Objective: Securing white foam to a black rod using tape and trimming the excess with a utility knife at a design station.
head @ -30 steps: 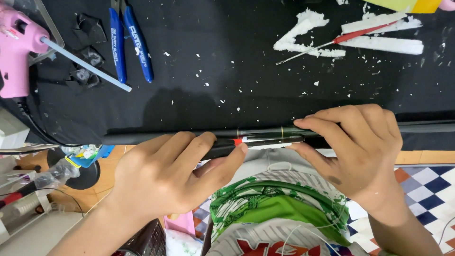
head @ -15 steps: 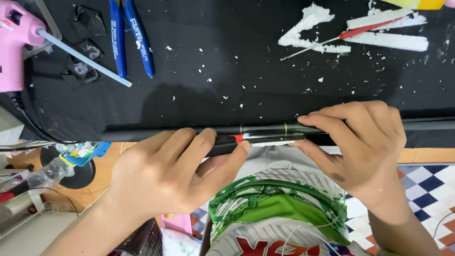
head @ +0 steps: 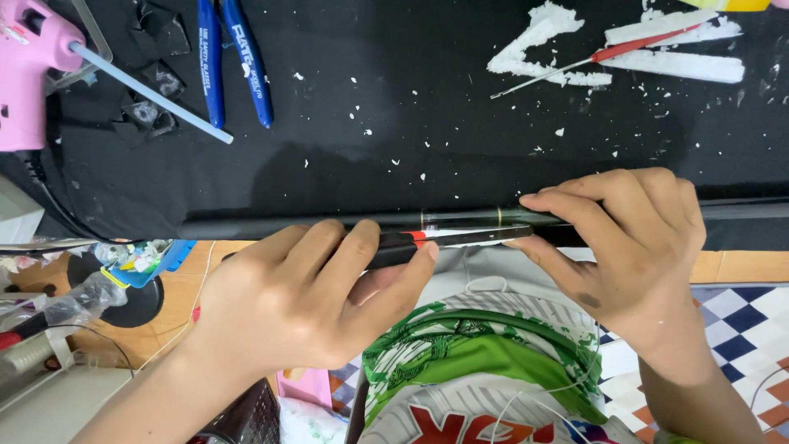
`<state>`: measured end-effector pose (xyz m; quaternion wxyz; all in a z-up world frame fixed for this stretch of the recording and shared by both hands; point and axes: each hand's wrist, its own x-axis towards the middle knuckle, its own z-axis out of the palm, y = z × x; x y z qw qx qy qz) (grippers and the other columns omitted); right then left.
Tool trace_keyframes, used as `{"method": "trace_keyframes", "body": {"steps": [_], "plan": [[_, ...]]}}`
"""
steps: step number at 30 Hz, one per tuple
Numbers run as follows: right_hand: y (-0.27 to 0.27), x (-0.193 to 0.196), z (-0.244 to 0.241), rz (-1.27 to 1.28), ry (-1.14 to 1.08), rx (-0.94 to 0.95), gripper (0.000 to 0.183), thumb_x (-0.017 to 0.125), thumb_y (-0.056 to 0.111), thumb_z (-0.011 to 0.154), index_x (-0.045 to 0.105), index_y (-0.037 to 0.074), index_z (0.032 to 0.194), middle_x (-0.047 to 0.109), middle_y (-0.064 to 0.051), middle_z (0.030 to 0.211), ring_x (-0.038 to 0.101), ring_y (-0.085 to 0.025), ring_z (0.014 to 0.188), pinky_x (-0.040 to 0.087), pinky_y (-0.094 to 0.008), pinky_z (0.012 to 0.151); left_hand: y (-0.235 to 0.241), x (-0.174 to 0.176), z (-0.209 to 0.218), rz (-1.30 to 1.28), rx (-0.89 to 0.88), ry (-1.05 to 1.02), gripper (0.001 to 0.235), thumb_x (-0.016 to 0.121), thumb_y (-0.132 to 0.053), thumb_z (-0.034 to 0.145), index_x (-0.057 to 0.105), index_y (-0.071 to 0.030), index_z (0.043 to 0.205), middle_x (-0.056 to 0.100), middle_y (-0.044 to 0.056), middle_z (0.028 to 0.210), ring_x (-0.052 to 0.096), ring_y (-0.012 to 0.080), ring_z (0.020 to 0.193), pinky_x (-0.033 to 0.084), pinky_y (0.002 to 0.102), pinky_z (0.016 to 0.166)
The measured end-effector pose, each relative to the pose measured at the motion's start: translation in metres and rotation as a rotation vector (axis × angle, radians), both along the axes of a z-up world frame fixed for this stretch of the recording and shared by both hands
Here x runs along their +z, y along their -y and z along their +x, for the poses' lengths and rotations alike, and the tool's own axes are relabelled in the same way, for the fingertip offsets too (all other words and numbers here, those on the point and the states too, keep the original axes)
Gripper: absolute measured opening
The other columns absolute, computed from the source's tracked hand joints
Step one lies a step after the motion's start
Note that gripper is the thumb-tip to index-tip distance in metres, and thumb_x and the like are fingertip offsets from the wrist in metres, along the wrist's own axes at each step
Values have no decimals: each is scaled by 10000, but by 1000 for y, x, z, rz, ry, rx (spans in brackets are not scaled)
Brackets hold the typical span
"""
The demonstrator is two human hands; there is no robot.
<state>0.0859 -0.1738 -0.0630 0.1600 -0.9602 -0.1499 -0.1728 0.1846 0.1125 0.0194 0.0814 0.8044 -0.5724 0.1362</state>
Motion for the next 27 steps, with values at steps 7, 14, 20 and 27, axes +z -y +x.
{"method": "trace_keyframes", "body": {"steps": [7,14,20,27], "plan": [[1,-2,1,-5,15,4,332,790,498,1002,836,177,1072,714,-7,1015,561,-252,870,393,-374,807,-6,4,-3,43,-4,-5,101,677,-262,1091,687,-229,1187,624,69,851,513,142,608,428,246,506],[3,-4,-1,-24,12,13,284,752,458,1024,835,195,1091,721,1,1035,573,-247,897,392,-372,805,-13,7,-7,22,30,3,139,737,-259,1072,698,-250,1206,661,37,834,568,115,600,404,210,488],[5,-2,14,78,212,220,146,825,309,1006,762,195,941,702,-116,1060,612,-339,918,428,-434,866,-30,6,-8,-1,43,-52,230,834,-171,1027,701,-206,1210,719,53,838,592,95,579,397,182,443],[-33,0,9,108,245,192,121,802,302,1008,786,182,1010,732,-50,1031,587,-275,959,368,-445,971,-53,17,-9,63,186,-83,165,822,-144,1039,717,-232,1131,711,53,862,624,178,621,443,272,495]]}}
